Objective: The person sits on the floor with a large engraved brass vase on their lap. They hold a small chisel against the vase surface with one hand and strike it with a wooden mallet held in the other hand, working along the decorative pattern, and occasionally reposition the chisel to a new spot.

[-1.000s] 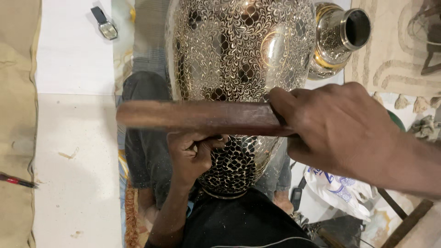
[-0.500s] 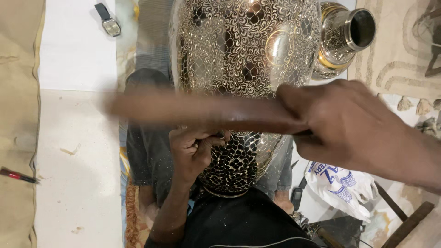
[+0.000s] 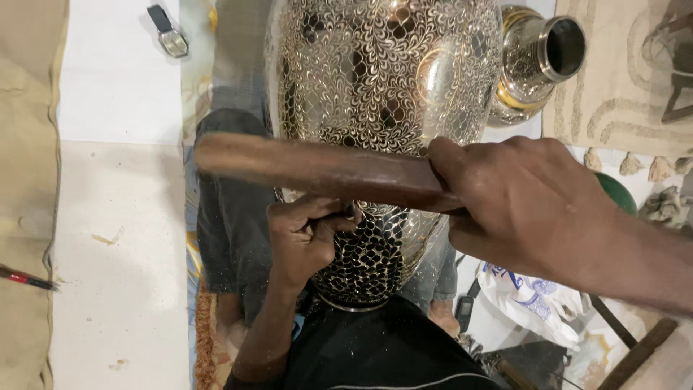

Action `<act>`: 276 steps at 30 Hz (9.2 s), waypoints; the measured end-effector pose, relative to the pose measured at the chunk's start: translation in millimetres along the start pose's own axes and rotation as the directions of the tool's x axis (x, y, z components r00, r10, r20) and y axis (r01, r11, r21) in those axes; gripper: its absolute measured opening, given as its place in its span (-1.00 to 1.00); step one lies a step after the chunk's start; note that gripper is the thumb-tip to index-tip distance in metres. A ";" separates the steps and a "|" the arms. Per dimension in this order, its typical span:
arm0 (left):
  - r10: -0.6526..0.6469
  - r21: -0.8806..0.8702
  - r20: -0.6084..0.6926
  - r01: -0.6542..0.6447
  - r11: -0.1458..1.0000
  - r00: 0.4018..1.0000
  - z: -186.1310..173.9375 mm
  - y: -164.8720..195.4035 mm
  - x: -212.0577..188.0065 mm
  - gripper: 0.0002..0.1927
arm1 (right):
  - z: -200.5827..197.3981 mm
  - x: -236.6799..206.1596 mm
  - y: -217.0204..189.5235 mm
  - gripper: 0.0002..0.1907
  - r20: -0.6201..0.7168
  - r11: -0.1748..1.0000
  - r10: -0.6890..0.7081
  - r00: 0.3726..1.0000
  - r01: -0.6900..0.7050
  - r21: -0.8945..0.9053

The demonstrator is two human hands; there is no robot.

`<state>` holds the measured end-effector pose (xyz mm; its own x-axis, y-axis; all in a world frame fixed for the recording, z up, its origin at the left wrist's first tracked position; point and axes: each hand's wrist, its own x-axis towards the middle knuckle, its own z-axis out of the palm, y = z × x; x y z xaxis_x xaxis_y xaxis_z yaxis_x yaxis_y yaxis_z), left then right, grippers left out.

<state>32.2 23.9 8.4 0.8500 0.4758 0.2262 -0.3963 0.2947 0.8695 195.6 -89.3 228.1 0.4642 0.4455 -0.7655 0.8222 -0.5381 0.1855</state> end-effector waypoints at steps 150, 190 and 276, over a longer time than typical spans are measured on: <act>0.061 0.043 0.067 -0.064 0.997 0.996 -12.8 -17.9 -6.5 -0.65 | 37.3 0.9 11.3 -0.78 -0.192 0.950 -0.136 0.972 0.183 0.254; 0.015 0.031 0.015 -0.016 0.999 1.000 -17.5 -26.8 -6.3 -0.78 | 21.3 13.3 8.6 -0.82 -0.259 0.925 -0.153 0.954 0.230 0.302; -0.013 0.008 0.092 0.012 1.000 0.996 -18.4 -21.3 6.1 -0.66 | 30.5 9.9 12.9 -0.78 -0.577 0.735 -0.183 0.796 0.501 0.458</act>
<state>39.4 35.7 -16.8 0.8835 0.3934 0.2544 -0.3831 0.2943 0.8756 200.7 -113.6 204.1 0.4091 0.8660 -0.2875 0.6859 -0.4996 -0.5290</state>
